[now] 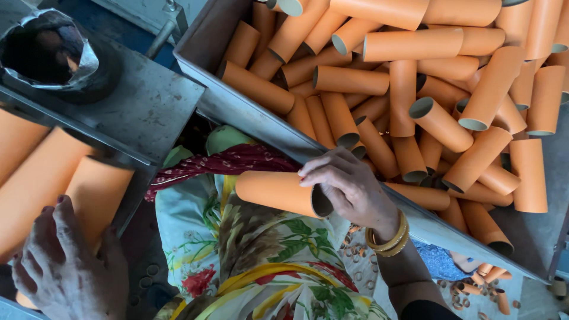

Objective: The person sits on the floor and repeatedly picks up orange cylindrical objects from a metal tray, briefly holds them, and places them into a large bin. The person handles the cylinders one at a time throughout the clip.

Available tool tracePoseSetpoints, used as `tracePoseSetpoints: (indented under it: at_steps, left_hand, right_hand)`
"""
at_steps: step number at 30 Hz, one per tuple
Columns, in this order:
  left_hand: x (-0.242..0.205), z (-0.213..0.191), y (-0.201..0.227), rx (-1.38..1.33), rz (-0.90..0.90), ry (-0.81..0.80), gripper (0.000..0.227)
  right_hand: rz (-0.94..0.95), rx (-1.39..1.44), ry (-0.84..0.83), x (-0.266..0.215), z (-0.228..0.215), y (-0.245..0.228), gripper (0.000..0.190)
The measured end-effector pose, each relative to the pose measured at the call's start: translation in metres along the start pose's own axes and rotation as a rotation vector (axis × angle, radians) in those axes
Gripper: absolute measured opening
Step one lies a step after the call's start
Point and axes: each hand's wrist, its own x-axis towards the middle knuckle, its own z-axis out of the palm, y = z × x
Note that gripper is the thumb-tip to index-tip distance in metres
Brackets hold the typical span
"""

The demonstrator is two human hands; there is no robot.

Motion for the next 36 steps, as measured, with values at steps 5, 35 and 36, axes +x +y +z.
tracePoseSetpoints:
  at_steps: [5,35,36]
  left_hand:
    - [0.001,-0.028,0.012,-0.298,0.097,-0.014,0.076]
    - [-0.016,0.015,-0.009,-0.055,0.004,0.073,0.063]
    - [-0.016,0.016,-0.01,-0.052,-0.001,0.074,0.062]
  right_hand:
    - [-0.108,0.041,-0.039,0.003,0.009,-0.004,0.028]
    - [0.787,-0.989,-0.062,-0.1,-0.114,0.269,0.082]
    - [0.792,-0.966,-0.025,-0.095,-0.118,0.258,0.079]
